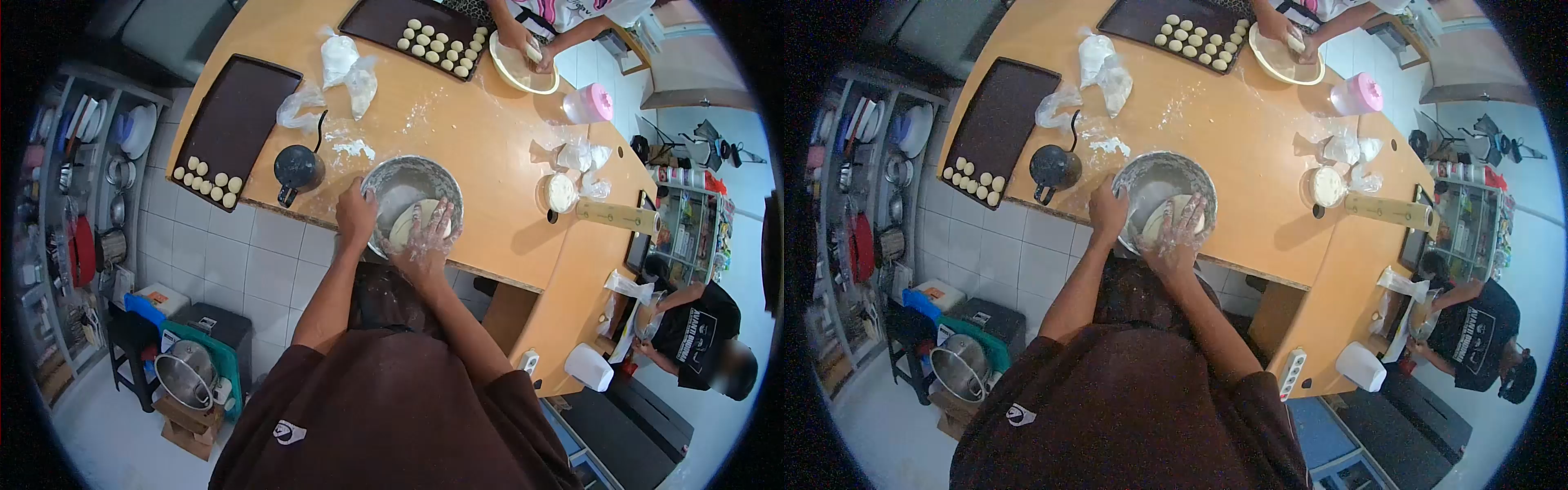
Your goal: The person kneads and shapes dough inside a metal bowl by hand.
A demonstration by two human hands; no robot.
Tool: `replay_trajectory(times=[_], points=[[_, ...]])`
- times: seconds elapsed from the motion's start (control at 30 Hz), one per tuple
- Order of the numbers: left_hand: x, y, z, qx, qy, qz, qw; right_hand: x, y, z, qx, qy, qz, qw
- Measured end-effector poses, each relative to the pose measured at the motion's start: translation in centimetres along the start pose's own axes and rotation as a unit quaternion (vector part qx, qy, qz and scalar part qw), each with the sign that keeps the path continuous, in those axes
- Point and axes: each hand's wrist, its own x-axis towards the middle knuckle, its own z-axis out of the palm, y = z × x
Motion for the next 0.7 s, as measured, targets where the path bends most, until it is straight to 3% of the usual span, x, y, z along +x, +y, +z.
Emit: replay_trajectory(times=[0.2, 0.3, 0.43, 0.5, 0.53, 0.63, 0.7], points=[[-0.2, 0.2, 0.4, 0.007, 0.017, 0.006, 1.000, 0.9, -0.2, -0.1, 0.007, -0.090, 0.030, 0.995], [-0.1, 0.3, 0.3, 0.011, 0.013, 0.012, 1.000, 2.3, 0.6, 1.2, -0.057, -0.096, -0.010, 0.994], [0.6, -0.9, 0.7, -0.027, 0.008, 0.067, 0.997, 4.8, 2.4, 1.7, -0.022, -0.104, -0.040, 0.994], [0.7, -0.7, 0.4, -0.029, -0.006, 0.075, 0.997, 5.6, 2.7, 0.9, 0.017, -0.104, -0.040, 0.994], [0.8, -0.9, 0.6, -0.028, 0.002, 0.079, 0.996, 5.4, 3.5, 2.4, -0.016, 0.028, -0.087, 0.996], [0.8, -1.4, 1.2, -0.019, 0.020, 0.086, 0.996, 7.5, 4.4, 3.0, 0.051, 0.037, -0.072, 0.995], [0.6, -1.3, 1.2, -0.005, 0.020, 0.082, 0.996, 9.1, 4.7, 0.5, 0.091, -0.008, -0.060, 0.994]])
